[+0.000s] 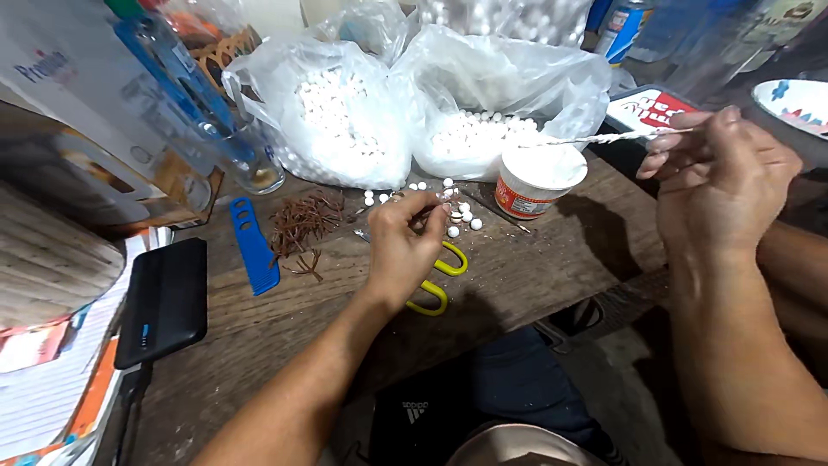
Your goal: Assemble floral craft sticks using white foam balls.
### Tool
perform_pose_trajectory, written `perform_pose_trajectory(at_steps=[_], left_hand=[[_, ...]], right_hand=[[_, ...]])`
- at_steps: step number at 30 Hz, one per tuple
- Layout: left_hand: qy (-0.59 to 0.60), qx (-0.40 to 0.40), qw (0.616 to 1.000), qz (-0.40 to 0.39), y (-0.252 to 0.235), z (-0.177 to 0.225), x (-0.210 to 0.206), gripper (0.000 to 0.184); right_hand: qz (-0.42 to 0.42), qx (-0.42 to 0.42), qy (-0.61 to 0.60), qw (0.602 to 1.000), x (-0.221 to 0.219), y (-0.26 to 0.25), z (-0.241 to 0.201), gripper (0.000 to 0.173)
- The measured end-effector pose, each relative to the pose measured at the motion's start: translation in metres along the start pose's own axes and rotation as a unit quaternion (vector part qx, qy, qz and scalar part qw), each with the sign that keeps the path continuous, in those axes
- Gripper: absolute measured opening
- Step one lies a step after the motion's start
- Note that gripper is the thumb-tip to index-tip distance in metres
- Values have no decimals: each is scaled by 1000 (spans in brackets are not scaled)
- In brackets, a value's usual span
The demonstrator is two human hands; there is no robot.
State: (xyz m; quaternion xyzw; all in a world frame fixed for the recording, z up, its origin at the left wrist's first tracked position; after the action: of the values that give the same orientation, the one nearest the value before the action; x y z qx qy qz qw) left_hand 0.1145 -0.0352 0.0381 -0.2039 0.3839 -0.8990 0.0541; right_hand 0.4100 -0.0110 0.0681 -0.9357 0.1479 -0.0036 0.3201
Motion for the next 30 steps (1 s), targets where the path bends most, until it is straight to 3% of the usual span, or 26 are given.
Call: perform_pose_trajectory(at_steps=[12,30], left_hand=[[35,-17,999,6,1,1,-4,7],[22,-35,999,1,2,0,-6,8]], right_hand=[[-70,-45,-58,995,-29,33,-15,42],[-58,-66,-65,994,-30,35,-12,44]])
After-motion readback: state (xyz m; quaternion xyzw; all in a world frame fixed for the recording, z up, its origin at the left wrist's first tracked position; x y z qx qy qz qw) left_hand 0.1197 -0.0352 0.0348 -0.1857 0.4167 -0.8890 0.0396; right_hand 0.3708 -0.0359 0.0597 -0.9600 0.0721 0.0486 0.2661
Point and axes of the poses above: each hand's wrist, its own y-axis away from the middle knuckle, its own x-axis out of the back of the hand, z = x × y, the point moved 1 cm from there along -y, towards the middle knuckle, and after that the axes turned 7 degrees about y, right-handed, at the moved point
